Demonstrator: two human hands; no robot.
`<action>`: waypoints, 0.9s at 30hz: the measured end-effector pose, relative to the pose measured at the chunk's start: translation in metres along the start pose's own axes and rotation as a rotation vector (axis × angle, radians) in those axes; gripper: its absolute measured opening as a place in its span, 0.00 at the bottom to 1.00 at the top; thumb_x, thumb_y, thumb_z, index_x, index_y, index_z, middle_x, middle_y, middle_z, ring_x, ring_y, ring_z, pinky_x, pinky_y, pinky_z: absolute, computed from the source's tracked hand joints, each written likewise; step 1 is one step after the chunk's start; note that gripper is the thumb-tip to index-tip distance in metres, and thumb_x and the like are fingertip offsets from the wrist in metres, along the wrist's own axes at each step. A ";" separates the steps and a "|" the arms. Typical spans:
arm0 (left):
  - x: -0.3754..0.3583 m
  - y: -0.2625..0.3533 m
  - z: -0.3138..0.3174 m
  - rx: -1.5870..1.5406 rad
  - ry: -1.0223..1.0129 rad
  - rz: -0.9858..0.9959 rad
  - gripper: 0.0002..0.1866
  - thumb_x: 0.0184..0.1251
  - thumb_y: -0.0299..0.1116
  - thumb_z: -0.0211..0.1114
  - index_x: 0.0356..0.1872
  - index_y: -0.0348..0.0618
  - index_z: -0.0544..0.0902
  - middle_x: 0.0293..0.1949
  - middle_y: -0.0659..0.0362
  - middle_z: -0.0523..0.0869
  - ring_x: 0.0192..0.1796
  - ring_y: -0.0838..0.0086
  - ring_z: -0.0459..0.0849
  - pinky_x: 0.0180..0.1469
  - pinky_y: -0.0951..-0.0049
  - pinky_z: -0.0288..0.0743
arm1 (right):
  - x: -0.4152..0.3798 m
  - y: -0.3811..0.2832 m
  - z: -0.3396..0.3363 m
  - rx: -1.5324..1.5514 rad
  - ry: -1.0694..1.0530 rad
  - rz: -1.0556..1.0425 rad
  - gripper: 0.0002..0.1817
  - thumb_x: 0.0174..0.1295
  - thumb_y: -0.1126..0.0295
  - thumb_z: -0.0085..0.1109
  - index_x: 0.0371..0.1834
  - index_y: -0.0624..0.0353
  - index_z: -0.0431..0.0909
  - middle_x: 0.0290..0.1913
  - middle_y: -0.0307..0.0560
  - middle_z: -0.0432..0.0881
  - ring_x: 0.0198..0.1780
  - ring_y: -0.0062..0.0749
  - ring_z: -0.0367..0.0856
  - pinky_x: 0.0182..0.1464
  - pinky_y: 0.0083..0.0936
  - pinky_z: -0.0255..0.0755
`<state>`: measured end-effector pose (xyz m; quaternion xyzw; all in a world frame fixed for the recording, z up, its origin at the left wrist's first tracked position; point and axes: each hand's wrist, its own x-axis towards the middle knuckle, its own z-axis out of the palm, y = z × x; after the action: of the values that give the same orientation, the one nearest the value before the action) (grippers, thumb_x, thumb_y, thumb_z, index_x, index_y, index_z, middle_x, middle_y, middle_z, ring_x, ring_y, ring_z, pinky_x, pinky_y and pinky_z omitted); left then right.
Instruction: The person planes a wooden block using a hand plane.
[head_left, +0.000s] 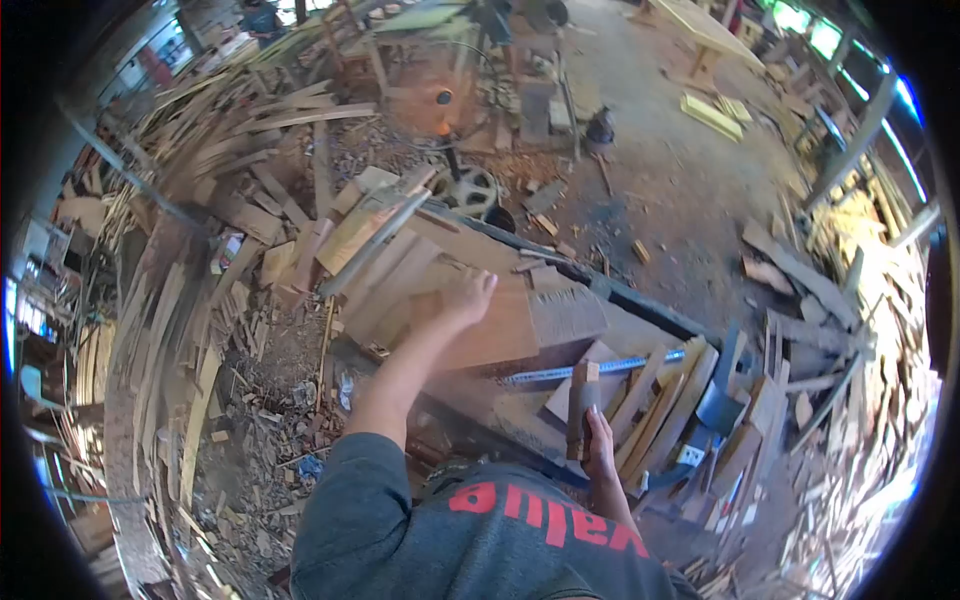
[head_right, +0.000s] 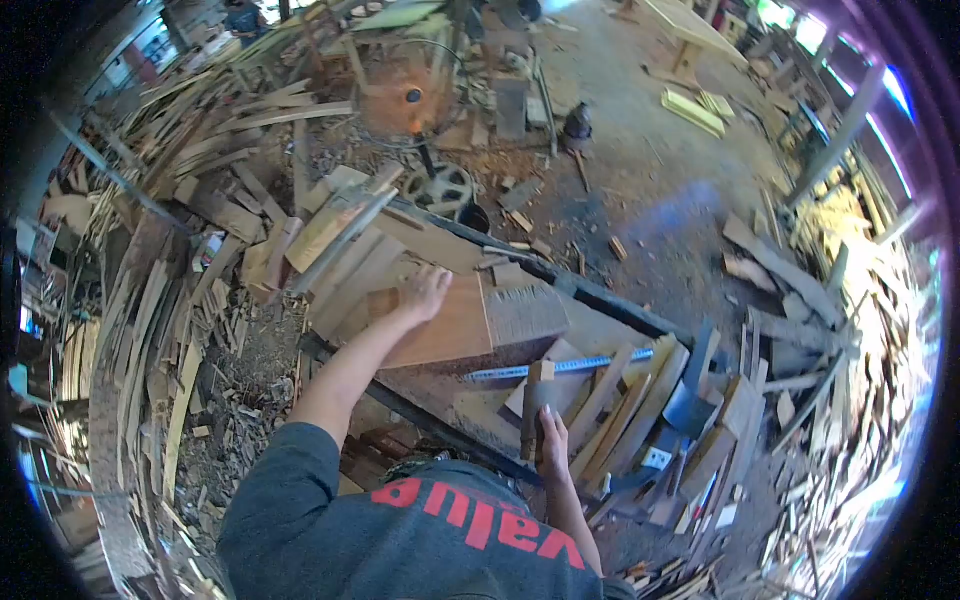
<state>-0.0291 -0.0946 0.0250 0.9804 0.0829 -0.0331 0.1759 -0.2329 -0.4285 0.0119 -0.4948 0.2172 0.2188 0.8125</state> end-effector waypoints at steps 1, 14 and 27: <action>0.001 -0.001 0.013 -0.023 0.242 0.157 0.23 0.77 0.56 0.51 0.49 0.50 0.85 0.46 0.49 0.87 0.54 0.51 0.84 0.60 0.45 0.72 | 0.007 0.002 0.000 -0.003 0.035 -0.033 0.21 0.76 0.51 0.55 0.58 0.57 0.76 0.42 0.39 0.80 0.40 0.25 0.80 0.40 0.27 0.75; -0.073 0.439 -0.181 0.198 -0.329 1.643 0.17 0.63 0.44 0.66 0.46 0.45 0.87 0.42 0.46 0.88 0.48 0.51 0.87 0.47 0.51 0.81 | 0.032 0.005 -0.036 0.064 0.071 0.020 0.21 0.76 0.52 0.55 0.55 0.60 0.77 0.37 0.43 0.82 0.36 0.30 0.82 0.36 0.30 0.78; -0.137 0.422 -0.182 0.383 -0.332 1.459 0.14 0.63 0.45 0.69 0.40 0.46 0.90 0.39 0.51 0.90 0.45 0.59 0.88 0.44 0.54 0.82 | 0.022 0.044 -0.101 -0.104 0.053 -0.207 0.20 0.74 0.53 0.57 0.57 0.56 0.77 0.41 0.40 0.80 0.37 0.28 0.81 0.38 0.29 0.77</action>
<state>-0.0843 -0.4417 0.3514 0.7824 -0.6188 -0.0693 -0.0092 -0.2537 -0.4981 -0.0735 -0.5617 0.1748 0.1314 0.7979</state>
